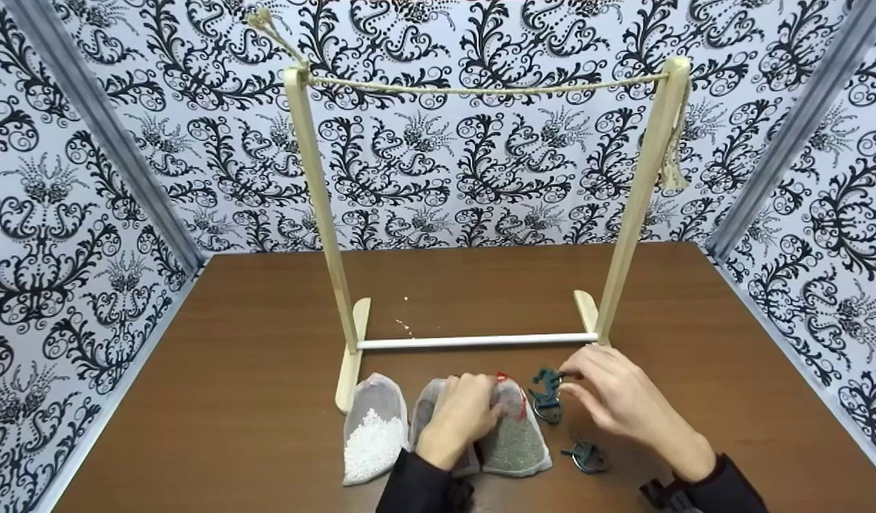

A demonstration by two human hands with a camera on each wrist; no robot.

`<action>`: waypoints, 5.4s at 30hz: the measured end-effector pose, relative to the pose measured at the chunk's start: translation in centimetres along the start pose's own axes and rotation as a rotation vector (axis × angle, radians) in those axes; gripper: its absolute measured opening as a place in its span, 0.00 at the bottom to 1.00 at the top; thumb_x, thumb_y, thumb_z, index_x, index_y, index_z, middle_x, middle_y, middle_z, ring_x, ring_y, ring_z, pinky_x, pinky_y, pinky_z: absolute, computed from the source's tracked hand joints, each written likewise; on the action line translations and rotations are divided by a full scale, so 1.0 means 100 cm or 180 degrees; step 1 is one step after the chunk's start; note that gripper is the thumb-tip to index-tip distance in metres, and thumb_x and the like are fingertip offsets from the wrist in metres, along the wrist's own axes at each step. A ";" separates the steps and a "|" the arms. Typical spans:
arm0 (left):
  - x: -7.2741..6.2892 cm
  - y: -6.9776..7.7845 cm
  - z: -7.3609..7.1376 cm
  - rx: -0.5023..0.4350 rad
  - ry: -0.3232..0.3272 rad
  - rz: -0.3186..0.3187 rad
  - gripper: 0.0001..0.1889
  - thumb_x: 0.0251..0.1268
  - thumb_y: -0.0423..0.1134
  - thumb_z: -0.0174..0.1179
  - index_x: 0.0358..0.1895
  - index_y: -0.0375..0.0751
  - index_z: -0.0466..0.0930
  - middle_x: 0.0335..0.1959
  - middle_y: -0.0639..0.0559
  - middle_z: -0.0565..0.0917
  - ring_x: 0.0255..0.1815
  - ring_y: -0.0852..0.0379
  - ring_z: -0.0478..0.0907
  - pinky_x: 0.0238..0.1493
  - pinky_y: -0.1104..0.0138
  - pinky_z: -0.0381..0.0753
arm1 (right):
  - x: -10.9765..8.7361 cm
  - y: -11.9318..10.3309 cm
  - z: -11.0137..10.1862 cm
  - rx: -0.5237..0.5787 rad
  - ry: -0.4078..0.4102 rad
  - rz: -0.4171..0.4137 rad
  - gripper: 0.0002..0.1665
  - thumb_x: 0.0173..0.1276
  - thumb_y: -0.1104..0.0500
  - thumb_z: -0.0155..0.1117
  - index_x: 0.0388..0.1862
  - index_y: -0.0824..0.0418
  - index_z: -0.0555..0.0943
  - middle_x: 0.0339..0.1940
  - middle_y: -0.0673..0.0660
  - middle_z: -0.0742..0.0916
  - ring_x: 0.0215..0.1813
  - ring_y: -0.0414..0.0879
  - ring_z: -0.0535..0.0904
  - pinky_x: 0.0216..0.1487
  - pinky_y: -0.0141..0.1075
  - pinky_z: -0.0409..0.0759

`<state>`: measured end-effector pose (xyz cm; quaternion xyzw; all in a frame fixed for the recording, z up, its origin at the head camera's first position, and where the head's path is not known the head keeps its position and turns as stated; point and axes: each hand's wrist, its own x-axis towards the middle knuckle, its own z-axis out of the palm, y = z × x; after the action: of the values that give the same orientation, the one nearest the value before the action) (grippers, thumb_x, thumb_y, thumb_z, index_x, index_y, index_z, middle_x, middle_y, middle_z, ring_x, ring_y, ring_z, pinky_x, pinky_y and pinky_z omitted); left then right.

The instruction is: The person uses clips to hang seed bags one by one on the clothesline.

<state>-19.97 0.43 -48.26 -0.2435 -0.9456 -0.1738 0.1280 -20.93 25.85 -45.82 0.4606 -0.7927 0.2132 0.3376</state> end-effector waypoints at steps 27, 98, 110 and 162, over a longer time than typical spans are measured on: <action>-0.001 0.002 0.007 0.0048 0.0034 -0.0178 0.12 0.43 0.35 0.78 0.28 0.41 0.82 0.29 0.46 0.85 0.29 0.45 0.83 0.28 0.55 0.81 | -0.005 0.001 0.002 0.0017 -0.0098 -0.0053 0.19 0.55 0.64 0.77 0.46 0.59 0.85 0.45 0.52 0.89 0.40 0.43 0.86 0.35 0.40 0.83; 0.014 0.004 -0.017 -0.1084 0.0632 0.0194 0.03 0.67 0.41 0.68 0.38 0.47 0.88 0.32 0.60 0.88 0.31 0.63 0.82 0.34 0.66 0.79 | 0.002 0.001 -0.009 0.0100 0.0277 0.0018 0.14 0.77 0.53 0.61 0.44 0.62 0.87 0.43 0.55 0.90 0.40 0.48 0.88 0.40 0.33 0.84; 0.014 0.007 -0.025 -0.1151 0.0646 0.0292 0.04 0.68 0.43 0.67 0.38 0.49 0.88 0.29 0.64 0.86 0.27 0.70 0.78 0.32 0.71 0.76 | 0.004 0.001 -0.012 0.0216 0.0406 0.0022 0.14 0.76 0.53 0.63 0.42 0.63 0.87 0.42 0.57 0.90 0.40 0.50 0.89 0.46 0.29 0.82; 0.163 0.036 -0.211 -0.2002 0.1173 -0.0028 0.06 0.71 0.36 0.64 0.45 0.38 0.84 0.38 0.50 0.87 0.34 0.61 0.82 0.37 0.72 0.81 | 0.223 0.020 -0.170 0.0421 0.0550 0.1082 0.11 0.75 0.66 0.60 0.49 0.73 0.81 0.52 0.57 0.89 0.27 0.40 0.85 0.29 0.28 0.82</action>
<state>-28.67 1.91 -22.81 -0.2315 -0.8079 -0.4977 0.2144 -24.64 24.82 -17.98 0.3213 -0.8115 0.3574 0.3326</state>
